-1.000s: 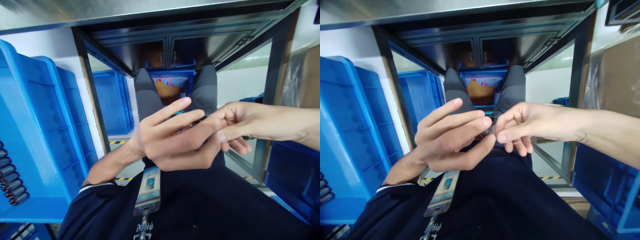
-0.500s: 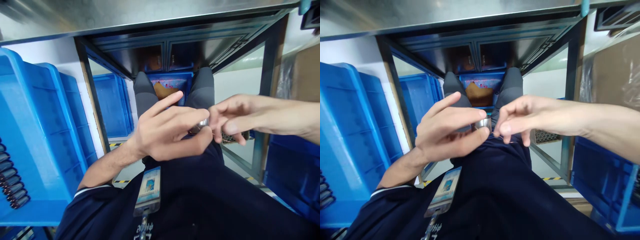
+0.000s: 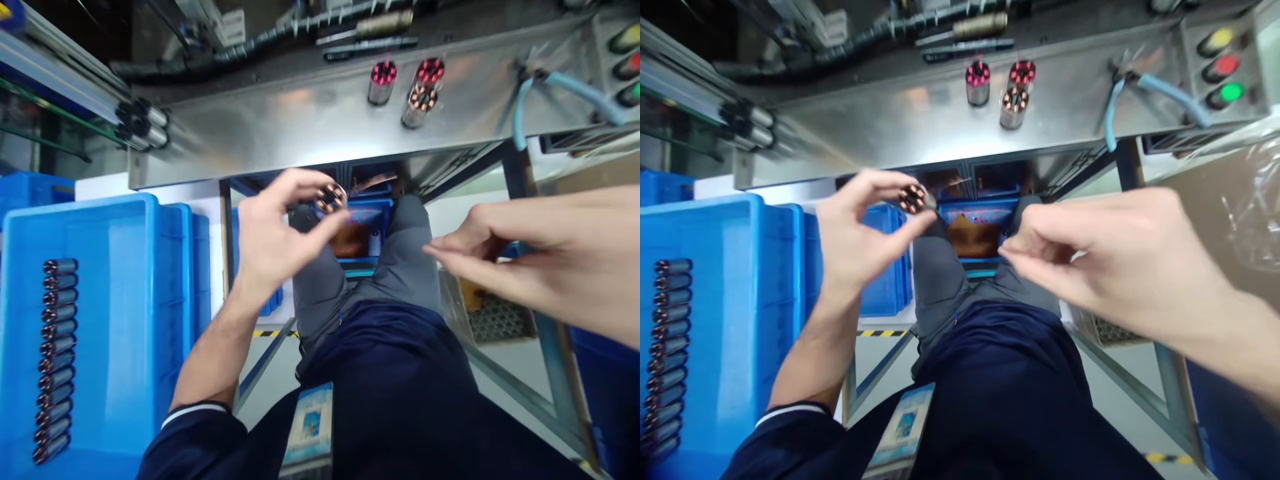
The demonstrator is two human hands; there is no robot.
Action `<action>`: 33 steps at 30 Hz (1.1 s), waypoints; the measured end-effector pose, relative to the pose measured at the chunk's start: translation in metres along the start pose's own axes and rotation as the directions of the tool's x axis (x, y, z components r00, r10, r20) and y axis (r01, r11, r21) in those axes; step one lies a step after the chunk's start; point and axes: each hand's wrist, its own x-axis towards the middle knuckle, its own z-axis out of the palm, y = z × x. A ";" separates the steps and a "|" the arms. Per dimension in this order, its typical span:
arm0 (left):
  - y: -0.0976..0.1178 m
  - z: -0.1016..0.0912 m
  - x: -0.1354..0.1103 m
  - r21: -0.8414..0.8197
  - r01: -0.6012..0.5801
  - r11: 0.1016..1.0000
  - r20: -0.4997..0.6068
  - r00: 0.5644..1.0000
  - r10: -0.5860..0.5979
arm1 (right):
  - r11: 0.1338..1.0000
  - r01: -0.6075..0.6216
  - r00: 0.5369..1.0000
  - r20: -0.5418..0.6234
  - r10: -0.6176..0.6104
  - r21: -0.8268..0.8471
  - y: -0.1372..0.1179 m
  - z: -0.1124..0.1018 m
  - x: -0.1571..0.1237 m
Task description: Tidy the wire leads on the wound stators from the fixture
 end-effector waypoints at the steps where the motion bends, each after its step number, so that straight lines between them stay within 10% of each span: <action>1: -0.020 -0.003 0.019 0.035 0.000 0.999 -0.059 0.998 0.002 | 0.998 0.059 0.998 -0.001 -0.059 0.024 0.000 0.007 0.002; 5: -0.097 -0.012 0.087 0.225 0.055 0.973 -0.117 0.993 -0.029 | 0.961 0.158 0.968 0.158 -0.196 0.225 0.010 0.051 -0.003; 8: -0.115 -0.007 0.106 0.337 0.066 0.939 -0.183 0.983 -0.004 | 0.948 0.074 0.934 0.312 -0.175 0.308 0.029 0.081 -0.024; 14: -0.057 0.065 0.120 0.216 -0.176 0.960 0.003 0.984 0.179 | 0.930 -0.177 0.918 0.395 0.037 0.323 0.039 0.104 -0.049; 20: -0.034 0.124 0.164 0.214 0.133 0.968 0.044 0.988 -0.145 | 0.955 -0.144 0.881 0.474 0.003 0.260 0.011 0.099 -0.037; 23: -0.033 0.106 0.155 0.069 0.121 0.990 -0.045 0.992 -0.118 | 0.950 -0.090 0.926 0.377 -0.032 0.301 0.016 0.084 -0.040; 26: -0.015 0.069 0.117 -0.132 -0.047 0.990 -0.050 0.998 0.040 | 0.928 -0.078 0.997 0.034 0.071 0.365 0.028 0.063 -0.044; 29: 0.018 0.036 0.067 -0.301 -0.243 0.922 0.104 0.953 0.285 | 0.857 -0.105 0.916 -0.286 0.281 0.504 0.032 0.048 -0.039; 33: 0.053 0.018 0.021 -0.418 -0.289 0.861 0.330 0.835 0.441 | 0.693 -0.096 0.960 -0.117 0.254 0.714 0.022 0.047 -0.018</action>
